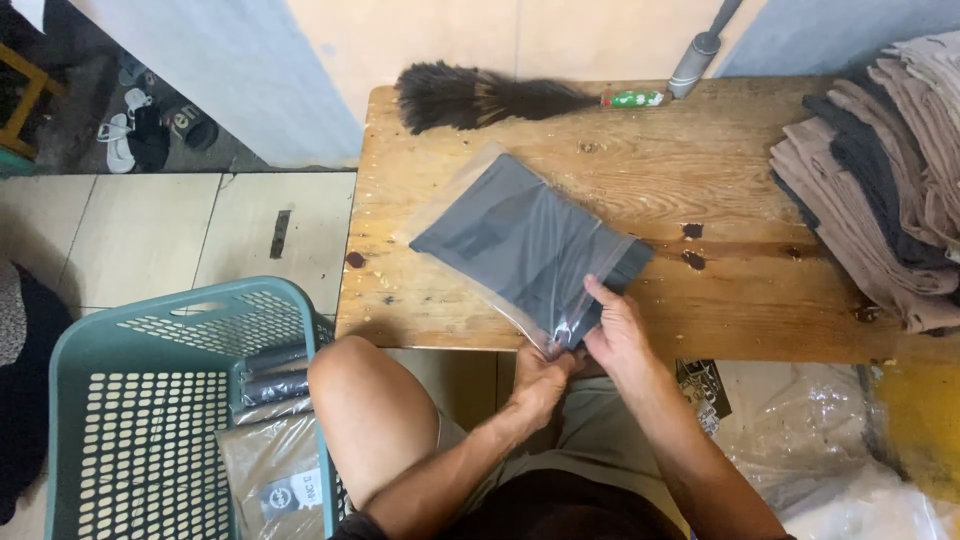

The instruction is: Folding a garment and carefully placing it into a plastic zip-lock bag and sealing it.

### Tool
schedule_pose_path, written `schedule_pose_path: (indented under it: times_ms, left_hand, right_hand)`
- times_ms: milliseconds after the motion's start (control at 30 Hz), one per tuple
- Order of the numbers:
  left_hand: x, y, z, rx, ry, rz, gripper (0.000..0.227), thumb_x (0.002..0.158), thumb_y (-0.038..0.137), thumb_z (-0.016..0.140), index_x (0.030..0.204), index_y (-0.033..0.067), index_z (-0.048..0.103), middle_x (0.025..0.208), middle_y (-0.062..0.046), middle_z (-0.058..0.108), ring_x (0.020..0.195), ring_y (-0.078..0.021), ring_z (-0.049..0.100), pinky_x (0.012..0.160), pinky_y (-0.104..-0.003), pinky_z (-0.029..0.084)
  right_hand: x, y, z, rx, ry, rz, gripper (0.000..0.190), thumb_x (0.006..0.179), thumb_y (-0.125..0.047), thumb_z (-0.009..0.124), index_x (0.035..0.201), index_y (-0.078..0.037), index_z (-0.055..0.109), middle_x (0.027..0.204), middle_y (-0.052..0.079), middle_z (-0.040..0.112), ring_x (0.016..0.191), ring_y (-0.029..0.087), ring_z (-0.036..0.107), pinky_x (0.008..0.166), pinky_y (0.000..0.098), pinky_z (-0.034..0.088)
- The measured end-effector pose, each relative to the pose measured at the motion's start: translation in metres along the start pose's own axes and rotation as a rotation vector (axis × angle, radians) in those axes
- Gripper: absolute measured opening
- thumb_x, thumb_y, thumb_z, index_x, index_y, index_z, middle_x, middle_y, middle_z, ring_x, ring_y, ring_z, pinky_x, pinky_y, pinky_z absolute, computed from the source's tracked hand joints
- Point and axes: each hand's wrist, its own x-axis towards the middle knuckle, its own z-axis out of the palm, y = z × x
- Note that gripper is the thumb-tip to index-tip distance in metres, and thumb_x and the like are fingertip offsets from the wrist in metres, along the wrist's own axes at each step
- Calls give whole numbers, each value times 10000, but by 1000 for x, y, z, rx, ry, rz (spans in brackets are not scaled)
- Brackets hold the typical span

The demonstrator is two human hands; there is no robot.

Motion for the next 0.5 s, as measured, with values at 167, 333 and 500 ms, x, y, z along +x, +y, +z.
schedule_pose_path:
  times_ms: [167, 333, 500]
  left_hand:
    - [-56, 90, 9, 188, 151, 55, 532, 776, 56, 818, 1245, 4, 570, 965, -154, 737, 841, -212, 694, 721, -346, 602]
    - [-62, 94, -16, 447, 265, 151, 841, 780, 87, 756, 1457, 48, 259, 1117, -185, 724, 914, -341, 772, 780, -402, 645]
    - [-58, 57, -52, 919, 201, 557, 74, 985, 162, 546, 1022, 119, 498, 688, -134, 680, 535, -380, 642, 529, -445, 485]
  right_hand:
    - [-2, -16, -12, -308, -74, 2, 323, 835, -102, 846, 1097, -11, 680, 980, 150, 728, 822, 273, 742, 710, 460, 644]
    - [-18, -10, -1, -382, -128, -21, 279, 856, -63, 802, 1088, 2, 662, 976, 161, 709, 812, 284, 745, 674, 472, 654]
    - [-31, 2, 16, -258, -161, 105, 161, 869, 16, 744, 947, -24, 609, 1041, 154, 748, 947, 317, 754, 807, 500, 665]
